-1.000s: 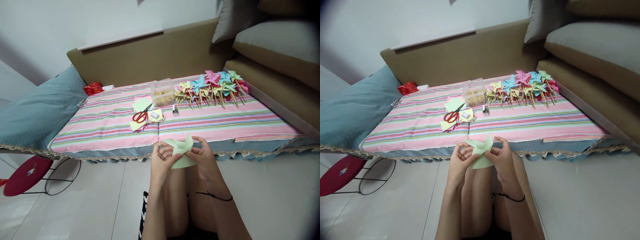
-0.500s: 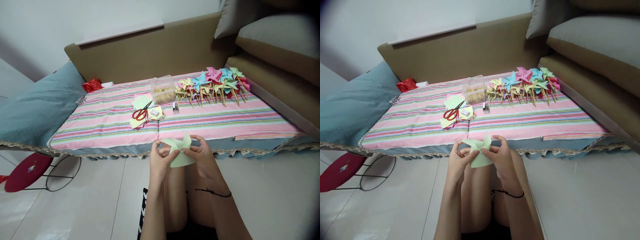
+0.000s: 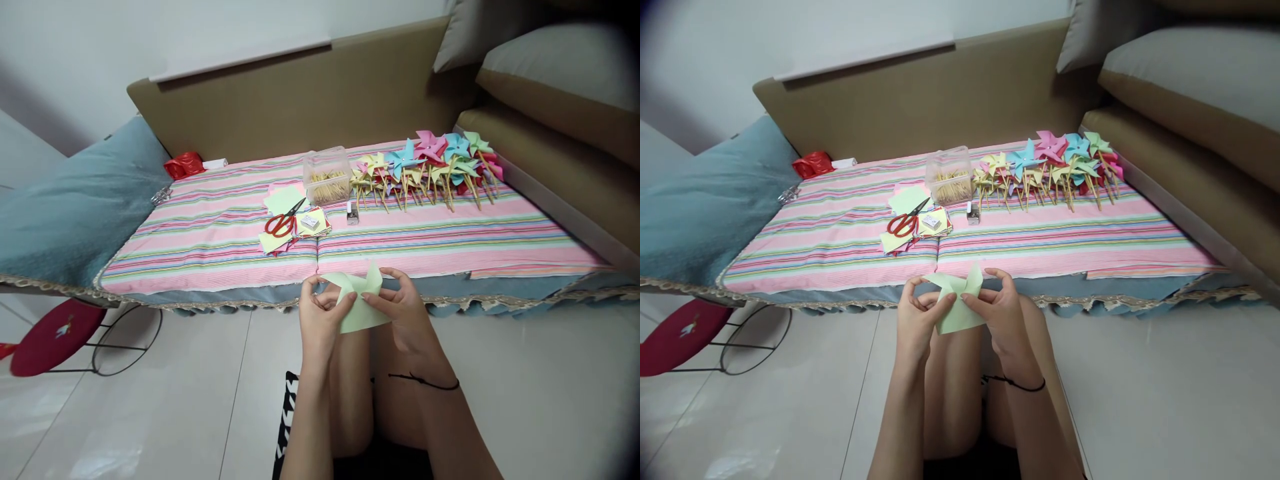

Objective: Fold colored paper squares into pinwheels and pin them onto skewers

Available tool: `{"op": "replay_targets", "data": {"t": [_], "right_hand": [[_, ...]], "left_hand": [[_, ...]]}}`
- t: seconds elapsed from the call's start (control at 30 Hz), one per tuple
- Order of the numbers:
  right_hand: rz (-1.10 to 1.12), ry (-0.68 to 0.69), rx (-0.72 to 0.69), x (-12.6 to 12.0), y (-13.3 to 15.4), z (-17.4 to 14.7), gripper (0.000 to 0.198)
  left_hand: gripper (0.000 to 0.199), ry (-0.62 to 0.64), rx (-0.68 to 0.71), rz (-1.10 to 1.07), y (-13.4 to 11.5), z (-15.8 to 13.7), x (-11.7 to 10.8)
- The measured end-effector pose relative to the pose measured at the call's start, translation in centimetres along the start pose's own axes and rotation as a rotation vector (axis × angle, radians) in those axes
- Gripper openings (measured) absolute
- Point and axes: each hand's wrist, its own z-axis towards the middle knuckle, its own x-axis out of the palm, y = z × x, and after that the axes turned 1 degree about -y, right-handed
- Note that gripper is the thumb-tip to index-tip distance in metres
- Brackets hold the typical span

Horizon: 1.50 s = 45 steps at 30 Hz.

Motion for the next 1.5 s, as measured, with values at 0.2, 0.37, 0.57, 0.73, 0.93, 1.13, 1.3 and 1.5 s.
{"op": "replay_targets", "data": {"t": [0.2,0.37,0.57,0.73,0.93,1.13,1.3,1.5], "right_hand": [[-0.026,0.009,-0.006,0.3,-0.1,-0.1,0.074],[-0.011,0.01,-0.006,0.5,-0.1,-0.1,0.073],[-0.023,0.014,-0.007,0.4,0.2,-0.2,0.076],[-0.054,0.021,-0.032,0.7,0.3,-0.5,0.083],[-0.103,0.023,-0.047,0.4,0.3,-0.6,0.086],[-0.207,0.131,-0.029,-0.4,0.6,-0.7,0.087],[-0.149,0.114,-0.115,-0.5,1.7,-0.8,0.081],[-0.173,0.224,-0.278,-1.3,2.9,-1.3,0.055]], "left_hand": [[0.054,-0.014,0.045,0.009,0.2,0.0,0.0],[0.055,-0.029,0.057,-0.006,0.3,-0.1,0.0],[0.056,-0.075,0.067,-0.023,0.4,-0.1,0.1],[0.056,-0.075,0.062,-0.028,0.3,-0.2,0.3],[0.057,0.037,-0.004,-0.032,-0.4,-0.4,-0.1],[0.058,0.125,-0.011,0.084,-0.3,-0.3,-1.3],[0.064,-0.059,-0.049,-0.035,-0.6,0.0,-1.2],[0.065,-0.24,-0.032,-0.257,-1.0,0.3,-1.1]]}}
